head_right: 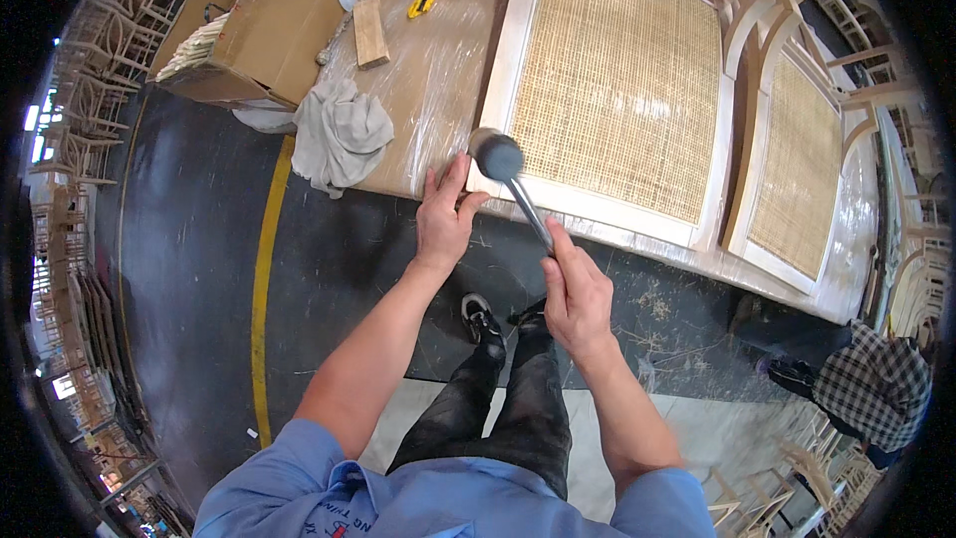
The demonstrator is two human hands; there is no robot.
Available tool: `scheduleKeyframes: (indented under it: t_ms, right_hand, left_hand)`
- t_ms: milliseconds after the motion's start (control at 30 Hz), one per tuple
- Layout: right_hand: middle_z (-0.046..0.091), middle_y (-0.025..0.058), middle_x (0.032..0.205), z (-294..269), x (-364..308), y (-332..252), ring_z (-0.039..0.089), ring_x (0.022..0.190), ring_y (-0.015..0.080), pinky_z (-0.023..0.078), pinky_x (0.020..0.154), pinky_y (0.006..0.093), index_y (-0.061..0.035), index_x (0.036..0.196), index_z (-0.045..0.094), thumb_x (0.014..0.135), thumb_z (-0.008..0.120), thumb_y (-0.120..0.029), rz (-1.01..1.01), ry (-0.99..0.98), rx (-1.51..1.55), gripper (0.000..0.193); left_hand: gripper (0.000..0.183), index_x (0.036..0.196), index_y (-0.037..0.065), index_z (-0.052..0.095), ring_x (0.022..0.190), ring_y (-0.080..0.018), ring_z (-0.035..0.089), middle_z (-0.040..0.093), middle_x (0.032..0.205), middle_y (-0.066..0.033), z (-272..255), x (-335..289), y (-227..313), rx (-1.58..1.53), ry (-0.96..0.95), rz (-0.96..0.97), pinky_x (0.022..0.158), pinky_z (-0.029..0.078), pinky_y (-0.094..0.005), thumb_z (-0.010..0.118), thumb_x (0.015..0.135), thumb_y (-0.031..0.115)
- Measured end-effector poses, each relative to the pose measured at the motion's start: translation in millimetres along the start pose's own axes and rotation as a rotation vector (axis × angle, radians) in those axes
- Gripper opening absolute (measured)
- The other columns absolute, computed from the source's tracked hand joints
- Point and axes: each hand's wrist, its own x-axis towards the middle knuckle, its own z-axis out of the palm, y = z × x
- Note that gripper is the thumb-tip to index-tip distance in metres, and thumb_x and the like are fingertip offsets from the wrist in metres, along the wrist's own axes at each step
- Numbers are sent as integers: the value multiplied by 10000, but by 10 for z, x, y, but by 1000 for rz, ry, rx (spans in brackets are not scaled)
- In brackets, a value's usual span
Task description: The person assembles wooden chairs by inserting dowels into pre-drilled holes and tapping them with a rubber mallet. They use a utility knife to trim excess dowel length and wipe the chair surfaces with a cloth. The person moves completed chairs to a stack nearby.
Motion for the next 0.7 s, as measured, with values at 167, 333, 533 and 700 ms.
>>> scheduleKeyframes:
  t_ms: [167, 333, 533, 700]
  right_hand:
    - [694, 183, 909, -11, -202, 433, 683, 781, 380, 548, 689, 481, -161, 1432, 593, 987, 637, -97, 139, -195, -181, 452]
    - [709, 237, 1086, -198, -762, 165, 725, 949, 368, 560, 841, 419, -58, 1462, 558, 1033, 596, -124, 295, 130, 57, 436]
    - [710, 238, 1064, -735, -1323, 582, 726, 903, 314, 545, 806, 358, -29, 1476, 530, 1054, 539, -116, 727, 433, -129, 431]
    - [689, 207, 999, -1127, -1098, 681, 645, 774, 255, 524, 759, 332, -23, 1492, 514, 1057, 529, -108, 767, 430, -179, 444]
  left_hand:
    - [587, 1466, 35, 553, 1322, -318, 607, 628, 1416, -184, 112, 13, 110, -35, -34, -23, 1245, 278, -497, 748, 928, 168]
    - [604, 1523, 40, 494, 1467, -361, 442, 546, 1514, -190, 40, 20, 262, 98, -43, 48, 1263, 215, -524, 684, 955, 114]
    - [620, 1541, 24, 451, 1527, -390, 335, 420, 1618, -178, 733, -86, 1299, 191, -544, 468, 1280, 177, -530, 642, 976, 194]
    - [677, 1566, 30, 404, 1550, -361, 288, 372, 1653, -135, 1471, -71, 1689, 158, -662, 673, 1287, 185, -505, 635, 989, 299]
